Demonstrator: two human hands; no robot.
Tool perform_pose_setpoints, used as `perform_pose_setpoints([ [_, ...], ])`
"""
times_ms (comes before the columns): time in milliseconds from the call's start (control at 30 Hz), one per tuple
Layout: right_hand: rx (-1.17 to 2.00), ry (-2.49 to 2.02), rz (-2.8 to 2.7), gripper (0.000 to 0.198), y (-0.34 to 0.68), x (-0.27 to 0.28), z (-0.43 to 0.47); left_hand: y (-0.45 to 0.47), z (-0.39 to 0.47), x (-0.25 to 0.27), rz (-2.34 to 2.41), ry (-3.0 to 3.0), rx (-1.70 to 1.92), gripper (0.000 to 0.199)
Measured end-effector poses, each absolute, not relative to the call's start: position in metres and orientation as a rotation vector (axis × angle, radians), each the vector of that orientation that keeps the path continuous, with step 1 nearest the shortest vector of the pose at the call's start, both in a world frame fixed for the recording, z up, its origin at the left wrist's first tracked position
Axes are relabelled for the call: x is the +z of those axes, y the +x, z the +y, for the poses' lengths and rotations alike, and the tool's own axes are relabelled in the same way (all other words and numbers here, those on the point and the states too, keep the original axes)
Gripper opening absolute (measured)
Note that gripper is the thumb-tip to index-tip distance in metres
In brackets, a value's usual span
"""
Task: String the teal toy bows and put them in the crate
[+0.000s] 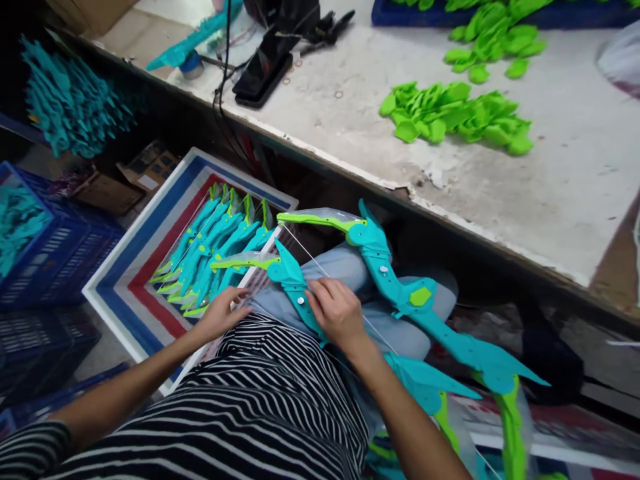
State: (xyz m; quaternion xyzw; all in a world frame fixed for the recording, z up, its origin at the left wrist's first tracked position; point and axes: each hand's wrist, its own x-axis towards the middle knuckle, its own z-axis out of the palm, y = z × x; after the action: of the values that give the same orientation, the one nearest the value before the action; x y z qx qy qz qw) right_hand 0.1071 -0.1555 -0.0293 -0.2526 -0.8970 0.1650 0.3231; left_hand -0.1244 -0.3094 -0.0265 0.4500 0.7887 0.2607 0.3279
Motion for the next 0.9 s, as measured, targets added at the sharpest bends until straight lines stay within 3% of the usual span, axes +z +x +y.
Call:
perform_pose_setpoints([
  [167, 0.471, -0.998, -2.599, 0.048, 0.123, -0.026, -0.206, -0.123, -0.323, -0.043, 1.987, 1.631, 0.474, 0.020],
  [300, 0.654, -1.303, -2.662, 0.063, 0.121, -0.015, -0.223, -0.128, -0.310, -0.031, 1.930, 1.743, 0.517, 0.023],
  [467, 1.194, -1.455, -2.392, 0.064, 0.144, -0.010, -0.233, -0.123, -0.290, 0.027, 1.443, 1.103, 0.569, 0.034],
  [600, 1.589, -1.302, -2.085, 0.063, 0.174, -0.021, -0.228, -0.084, -0.273, 0.064, 1.007, 0.390, 0.930, 0.047],
  [733, 1.834, -1.286, -1.860, 0.063, 0.185, -0.028, -0.209, -0.046, -0.253, 0.065, 0.685, 0.196, 1.045, 0.043],
  [900, 2.070, -1.239, -1.739, 0.057, 0.187, -0.020, -0.187, -0.039, -0.241, 0.047, 0.806, 0.266, 1.037, 0.038],
])
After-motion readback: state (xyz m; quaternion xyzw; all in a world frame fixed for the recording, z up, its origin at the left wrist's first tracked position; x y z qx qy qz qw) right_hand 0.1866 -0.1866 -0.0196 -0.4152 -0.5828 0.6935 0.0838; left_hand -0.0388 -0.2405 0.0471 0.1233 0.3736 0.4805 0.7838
